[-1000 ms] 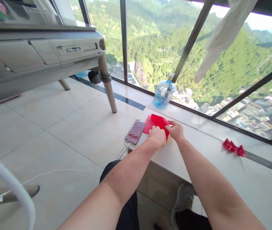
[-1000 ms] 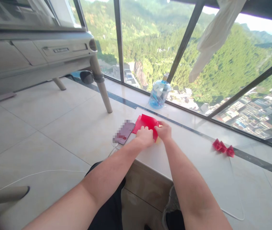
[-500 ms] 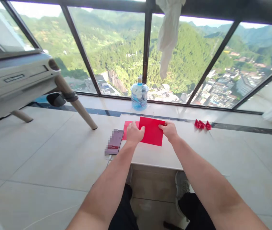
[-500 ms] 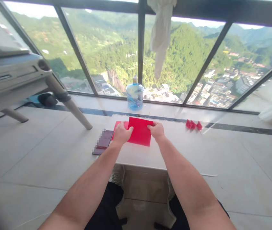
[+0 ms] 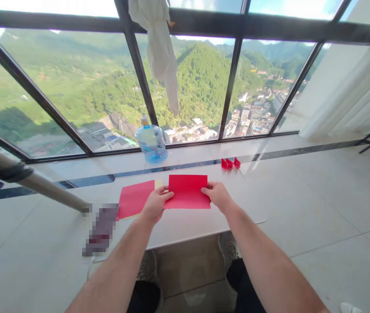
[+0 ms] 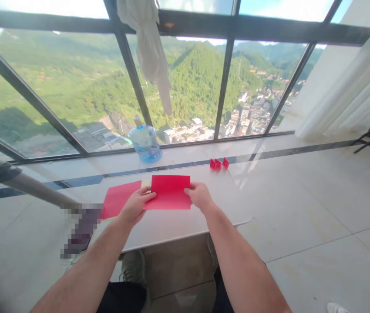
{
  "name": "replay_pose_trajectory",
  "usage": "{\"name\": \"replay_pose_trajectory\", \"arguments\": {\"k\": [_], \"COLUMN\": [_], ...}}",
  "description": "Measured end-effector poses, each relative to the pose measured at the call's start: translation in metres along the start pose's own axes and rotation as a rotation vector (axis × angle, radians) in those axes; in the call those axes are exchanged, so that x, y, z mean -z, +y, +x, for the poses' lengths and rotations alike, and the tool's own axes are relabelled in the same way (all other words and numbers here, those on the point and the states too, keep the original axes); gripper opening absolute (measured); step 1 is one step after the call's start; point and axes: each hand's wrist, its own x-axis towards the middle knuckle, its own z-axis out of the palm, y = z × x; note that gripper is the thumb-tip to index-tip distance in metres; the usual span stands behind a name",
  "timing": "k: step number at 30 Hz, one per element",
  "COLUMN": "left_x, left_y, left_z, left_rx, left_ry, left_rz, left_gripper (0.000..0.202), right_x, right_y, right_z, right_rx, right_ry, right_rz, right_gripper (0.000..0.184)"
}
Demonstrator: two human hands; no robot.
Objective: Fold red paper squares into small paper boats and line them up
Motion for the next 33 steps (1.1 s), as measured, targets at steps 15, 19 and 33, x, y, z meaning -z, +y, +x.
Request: {"name": "replay_pose_trajectory", "arguments": {"k": [15,19,33], "left_x": [0.006,0.005,-0.006], "left_y": [-0.003,-0.004,0.000], "left_z": [0.014,0.008,-0.001], "left_rx": [0.099,0.110,-0.106], "left_ry": [0.088,0.028,0.010], "left_rz": [-0.187,-0.194,-0.214], "left_gripper": [0.017,0.018,0.053], "right_x": [0.012,0.000,-0.010], "right_y": [-0.016,-0.005,0.002], "right_z": [-0.004,0.003,0.004], "right_rx": [0.223,0.258,0.201], "right_ry": [-0.221,-0.094,0.163], "right_rz": [-0.092,-0.030,0.068], "right_gripper": [0.048,0.034,0.026]}}
